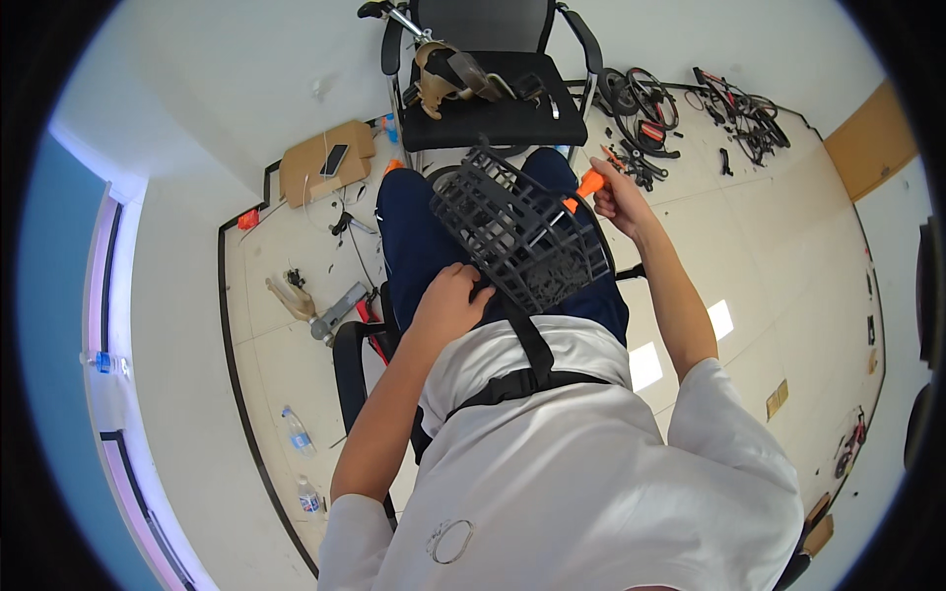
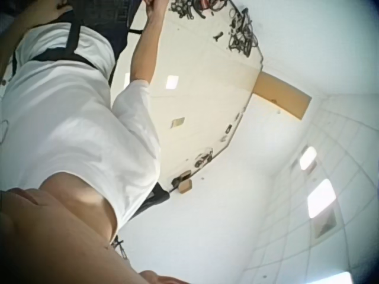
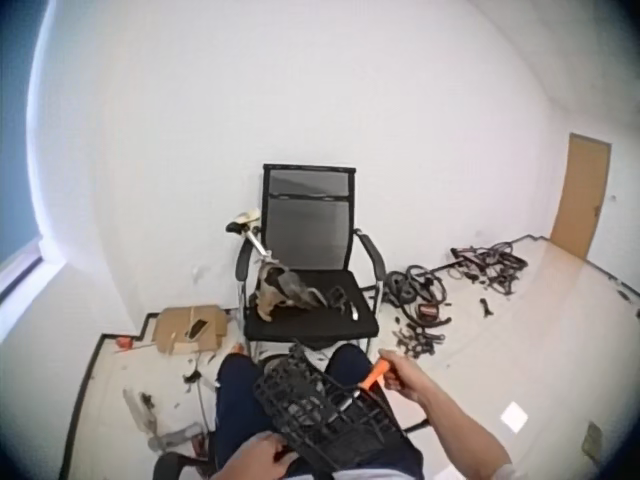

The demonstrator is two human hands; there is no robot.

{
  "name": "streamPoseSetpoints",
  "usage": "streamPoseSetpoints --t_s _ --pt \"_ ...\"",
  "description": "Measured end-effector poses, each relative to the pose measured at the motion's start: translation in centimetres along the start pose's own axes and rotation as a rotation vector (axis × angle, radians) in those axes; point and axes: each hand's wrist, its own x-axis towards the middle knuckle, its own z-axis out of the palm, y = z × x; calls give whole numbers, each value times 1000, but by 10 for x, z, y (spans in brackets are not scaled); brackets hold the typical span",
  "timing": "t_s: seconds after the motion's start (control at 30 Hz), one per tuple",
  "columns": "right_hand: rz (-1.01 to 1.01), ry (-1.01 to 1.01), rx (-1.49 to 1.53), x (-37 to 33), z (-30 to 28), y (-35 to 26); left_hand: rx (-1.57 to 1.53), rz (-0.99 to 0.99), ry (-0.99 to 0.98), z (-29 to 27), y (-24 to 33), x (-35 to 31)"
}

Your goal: The person picks up a black bicycle basket and sits on a chair. Using an orange screwdriver, they tighten screws on the basket's mounting bracket while holding it on their lap. The task focuses on securing the bracket hardware.

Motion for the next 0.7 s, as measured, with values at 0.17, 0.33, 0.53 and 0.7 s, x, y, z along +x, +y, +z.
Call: streamPoseSetpoints --t_s 0.17,0.33,0.53,0.7 --pt "6 -24 -17 1 -2 4 361 186 108 29 9 -7" --pt "-3 -20 13 0 -5 0 411 181 147 24 11 0" --pt "-67 47 197 6 -9 -3 351 60 164 1 21 2" --pt "-110 25 373 6 -14 -12 317 171 183 -28 31 -3"
